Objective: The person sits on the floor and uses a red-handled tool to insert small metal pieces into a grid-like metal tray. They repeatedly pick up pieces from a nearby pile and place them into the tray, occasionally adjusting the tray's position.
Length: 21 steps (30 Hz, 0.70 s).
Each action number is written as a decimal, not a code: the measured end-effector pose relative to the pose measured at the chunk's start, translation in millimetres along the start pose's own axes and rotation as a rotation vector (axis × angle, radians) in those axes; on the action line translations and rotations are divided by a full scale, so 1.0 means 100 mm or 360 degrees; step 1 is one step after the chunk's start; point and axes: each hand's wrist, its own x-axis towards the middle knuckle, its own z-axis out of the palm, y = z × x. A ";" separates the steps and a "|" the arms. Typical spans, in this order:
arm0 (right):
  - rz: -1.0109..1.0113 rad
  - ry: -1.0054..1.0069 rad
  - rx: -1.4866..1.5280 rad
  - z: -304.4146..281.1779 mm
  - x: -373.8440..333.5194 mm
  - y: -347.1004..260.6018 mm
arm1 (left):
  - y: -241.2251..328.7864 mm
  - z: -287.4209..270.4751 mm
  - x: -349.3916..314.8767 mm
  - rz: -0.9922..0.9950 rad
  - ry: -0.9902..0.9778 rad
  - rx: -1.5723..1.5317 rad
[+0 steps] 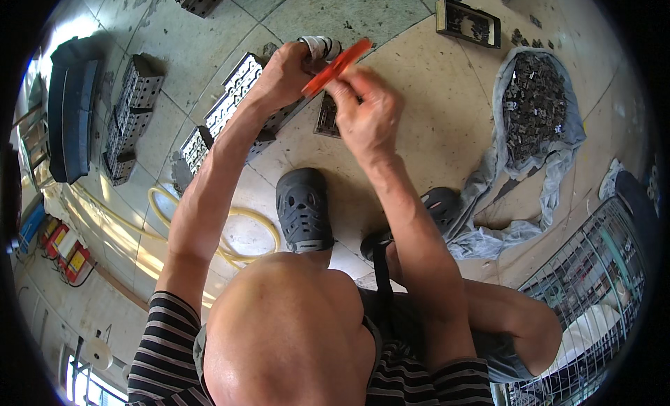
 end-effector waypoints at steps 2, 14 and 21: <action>0.0036 0.0047 -0.0058 -0.08 0.12 0.07 | 0.04 0.05 0.04 0.0021 0.0079 -0.0081; 0.0186 0.0265 0.0277 -0.02 0.18 0.46 | 0.11 0.26 0.04 0.0300 0.0274 0.0038; 0.0286 0.0217 0.0133 -0.01 0.18 0.37 | 0.06 0.30 0.01 0.0331 0.0326 -0.0021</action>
